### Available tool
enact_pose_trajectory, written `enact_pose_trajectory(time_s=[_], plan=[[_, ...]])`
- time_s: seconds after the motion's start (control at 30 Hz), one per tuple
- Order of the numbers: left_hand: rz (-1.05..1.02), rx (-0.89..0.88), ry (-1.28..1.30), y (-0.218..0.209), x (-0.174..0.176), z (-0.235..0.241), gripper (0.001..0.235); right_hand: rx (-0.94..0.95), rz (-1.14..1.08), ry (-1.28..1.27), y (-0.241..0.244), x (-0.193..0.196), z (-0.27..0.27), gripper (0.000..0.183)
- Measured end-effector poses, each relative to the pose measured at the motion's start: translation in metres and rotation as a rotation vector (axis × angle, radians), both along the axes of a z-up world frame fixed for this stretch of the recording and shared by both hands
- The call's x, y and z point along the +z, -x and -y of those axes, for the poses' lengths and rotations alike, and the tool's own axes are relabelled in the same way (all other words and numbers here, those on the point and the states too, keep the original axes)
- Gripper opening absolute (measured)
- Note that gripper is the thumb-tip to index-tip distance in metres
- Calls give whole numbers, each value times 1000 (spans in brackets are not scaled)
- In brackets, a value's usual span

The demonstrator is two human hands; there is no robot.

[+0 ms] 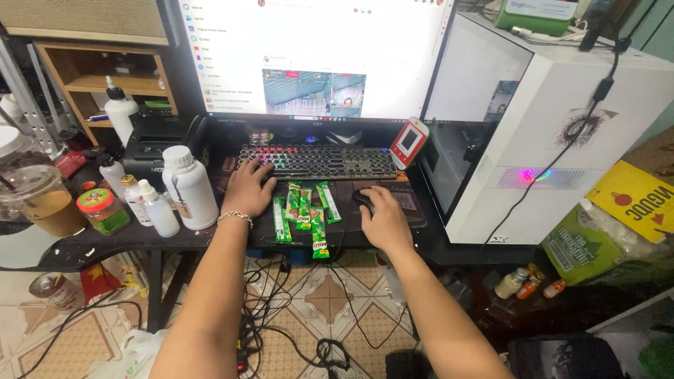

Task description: The person paints the side of a black high-top sneaker with a small brush, then sprays the shoe with a liquid from a spray bottle. Afterwards, the person operates a computer using a keyboard and mouse.

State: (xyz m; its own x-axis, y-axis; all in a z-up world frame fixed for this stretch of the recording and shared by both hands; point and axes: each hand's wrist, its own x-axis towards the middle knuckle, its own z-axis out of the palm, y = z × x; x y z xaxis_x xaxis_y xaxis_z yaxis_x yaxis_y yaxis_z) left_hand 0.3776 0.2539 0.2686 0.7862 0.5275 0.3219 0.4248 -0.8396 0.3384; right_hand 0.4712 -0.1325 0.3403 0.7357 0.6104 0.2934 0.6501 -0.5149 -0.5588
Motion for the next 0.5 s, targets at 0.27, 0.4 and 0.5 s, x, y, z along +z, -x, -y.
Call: enact_pose_trajectory(time_s=[0.27,0.4,0.5], plan=[[-35,43,39,0,0,0,58,3,-6,-16,-3,-5,-1,47],[-36,43,57,0,0,-1,58,1,15,-22,-1,-4,-1,49],[-31,39,67,-1,1,-1,57,5,7,-38,3,-1,0,53]])
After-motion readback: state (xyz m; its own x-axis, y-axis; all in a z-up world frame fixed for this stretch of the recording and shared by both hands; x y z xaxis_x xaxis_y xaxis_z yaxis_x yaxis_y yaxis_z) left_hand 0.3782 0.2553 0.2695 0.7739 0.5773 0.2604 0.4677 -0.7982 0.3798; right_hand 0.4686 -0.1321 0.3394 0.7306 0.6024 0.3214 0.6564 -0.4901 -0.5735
